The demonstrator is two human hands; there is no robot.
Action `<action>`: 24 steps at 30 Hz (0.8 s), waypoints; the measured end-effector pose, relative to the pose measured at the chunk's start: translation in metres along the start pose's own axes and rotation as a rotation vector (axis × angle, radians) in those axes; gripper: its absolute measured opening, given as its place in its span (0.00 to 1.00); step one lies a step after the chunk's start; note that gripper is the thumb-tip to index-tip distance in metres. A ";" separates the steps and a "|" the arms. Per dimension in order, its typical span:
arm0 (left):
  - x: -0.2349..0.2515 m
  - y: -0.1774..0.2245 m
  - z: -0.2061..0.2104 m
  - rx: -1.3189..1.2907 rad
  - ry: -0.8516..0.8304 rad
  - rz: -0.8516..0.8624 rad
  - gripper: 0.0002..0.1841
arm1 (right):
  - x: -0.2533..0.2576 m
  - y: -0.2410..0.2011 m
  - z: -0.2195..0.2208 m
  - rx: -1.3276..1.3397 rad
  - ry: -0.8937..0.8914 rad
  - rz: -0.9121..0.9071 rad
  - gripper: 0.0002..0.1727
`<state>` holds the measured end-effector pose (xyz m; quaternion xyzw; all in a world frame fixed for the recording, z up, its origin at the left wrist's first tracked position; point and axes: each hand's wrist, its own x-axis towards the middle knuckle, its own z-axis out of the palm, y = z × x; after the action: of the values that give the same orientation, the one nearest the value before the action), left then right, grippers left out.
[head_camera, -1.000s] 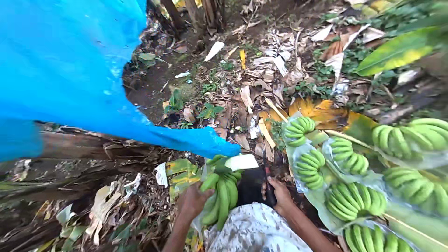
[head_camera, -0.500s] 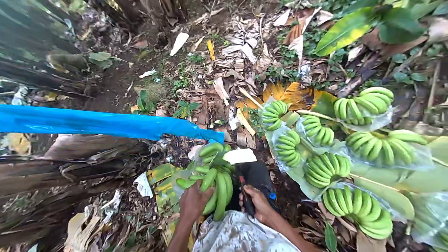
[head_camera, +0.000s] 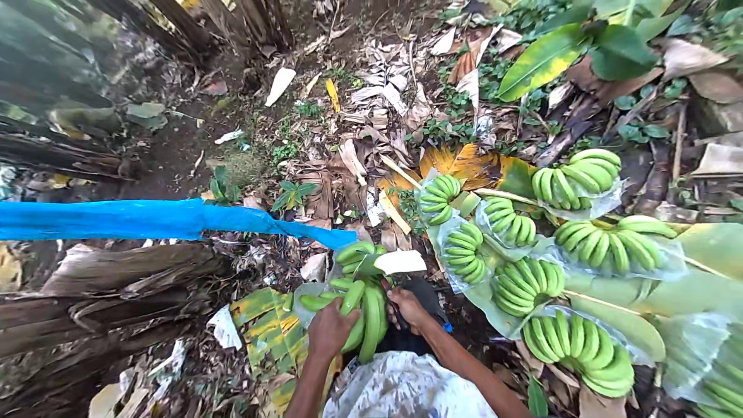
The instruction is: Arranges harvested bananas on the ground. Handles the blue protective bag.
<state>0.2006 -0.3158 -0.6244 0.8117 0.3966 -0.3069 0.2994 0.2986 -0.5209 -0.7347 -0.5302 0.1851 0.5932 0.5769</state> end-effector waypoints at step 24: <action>0.020 -0.070 0.049 0.081 0.035 0.155 0.27 | -0.048 0.011 0.126 0.260 0.202 0.117 0.17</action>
<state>0.1404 -0.3066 -0.6868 0.8566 0.3250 -0.2844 0.2824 0.2260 -0.4422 -0.6518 -0.4965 0.3476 0.5404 0.5836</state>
